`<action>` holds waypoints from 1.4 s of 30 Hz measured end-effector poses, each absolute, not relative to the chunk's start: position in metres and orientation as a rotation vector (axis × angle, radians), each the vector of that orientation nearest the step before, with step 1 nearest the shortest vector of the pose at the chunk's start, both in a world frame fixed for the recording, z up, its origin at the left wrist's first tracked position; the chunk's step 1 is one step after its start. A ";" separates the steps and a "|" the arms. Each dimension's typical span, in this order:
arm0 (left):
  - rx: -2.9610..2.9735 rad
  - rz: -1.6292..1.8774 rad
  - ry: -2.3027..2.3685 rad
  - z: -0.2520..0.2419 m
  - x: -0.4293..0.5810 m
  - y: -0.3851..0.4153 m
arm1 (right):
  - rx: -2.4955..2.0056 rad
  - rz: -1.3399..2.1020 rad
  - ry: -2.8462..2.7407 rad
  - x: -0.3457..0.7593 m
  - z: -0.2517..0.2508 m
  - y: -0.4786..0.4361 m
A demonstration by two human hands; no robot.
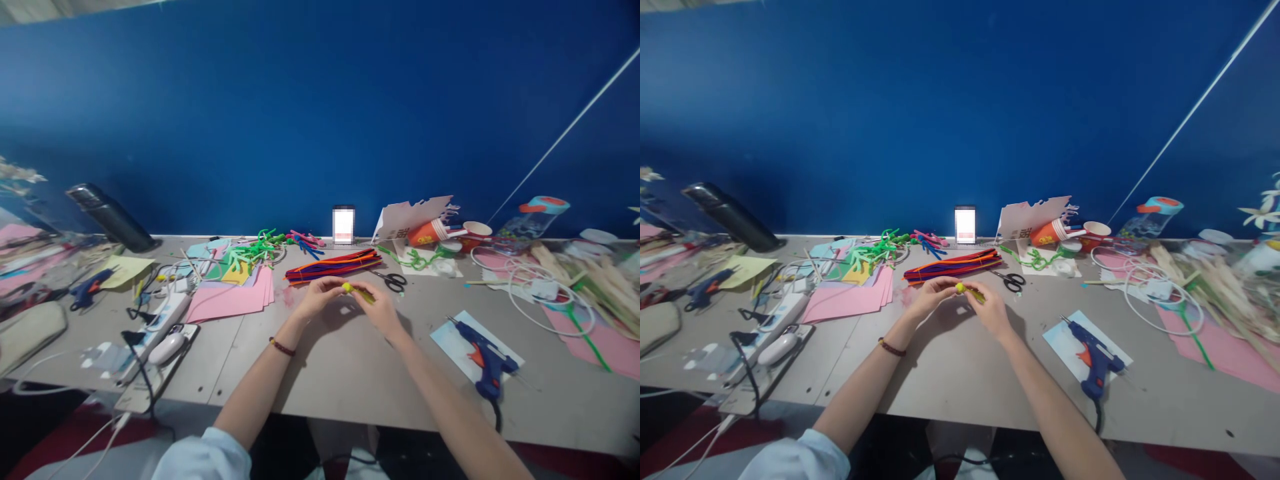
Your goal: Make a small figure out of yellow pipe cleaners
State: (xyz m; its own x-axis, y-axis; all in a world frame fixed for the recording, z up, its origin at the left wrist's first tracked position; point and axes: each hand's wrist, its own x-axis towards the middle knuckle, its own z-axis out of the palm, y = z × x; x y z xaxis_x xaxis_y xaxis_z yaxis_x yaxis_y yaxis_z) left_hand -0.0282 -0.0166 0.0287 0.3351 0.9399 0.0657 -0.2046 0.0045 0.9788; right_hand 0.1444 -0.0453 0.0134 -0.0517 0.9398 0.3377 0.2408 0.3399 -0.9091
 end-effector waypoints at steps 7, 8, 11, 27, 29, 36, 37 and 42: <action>1.175 1.067 0.785 0.025 -0.026 -0.017 | -1.123 0.568 -1.639 0.140 0.019 -0.051; 1.159 1.072 0.780 0.023 -0.025 -0.017 | -1.114 0.533 -1.650 0.139 0.019 -0.052; 1.074 1.082 0.763 0.014 -0.020 -0.016 | -1.104 0.435 -1.682 0.138 0.019 -0.053; 0.809 0.917 0.766 0.013 -0.014 -0.023 | -1.029 0.102 -1.821 0.139 0.008 -0.048; 0.842 0.893 0.764 0.014 -0.016 -0.023 | -1.038 0.125 -1.831 0.138 0.009 -0.049; 0.886 0.914 0.766 0.015 -0.019 -0.020 | -1.042 0.263 -1.818 0.138 0.011 -0.050; 0.875 0.918 0.755 0.015 -0.018 -0.020 | -1.052 0.265 -1.800 0.138 0.012 -0.049; 0.794 0.928 0.742 0.013 -0.016 -0.021 | -1.038 0.242 -1.791 0.139 0.012 -0.049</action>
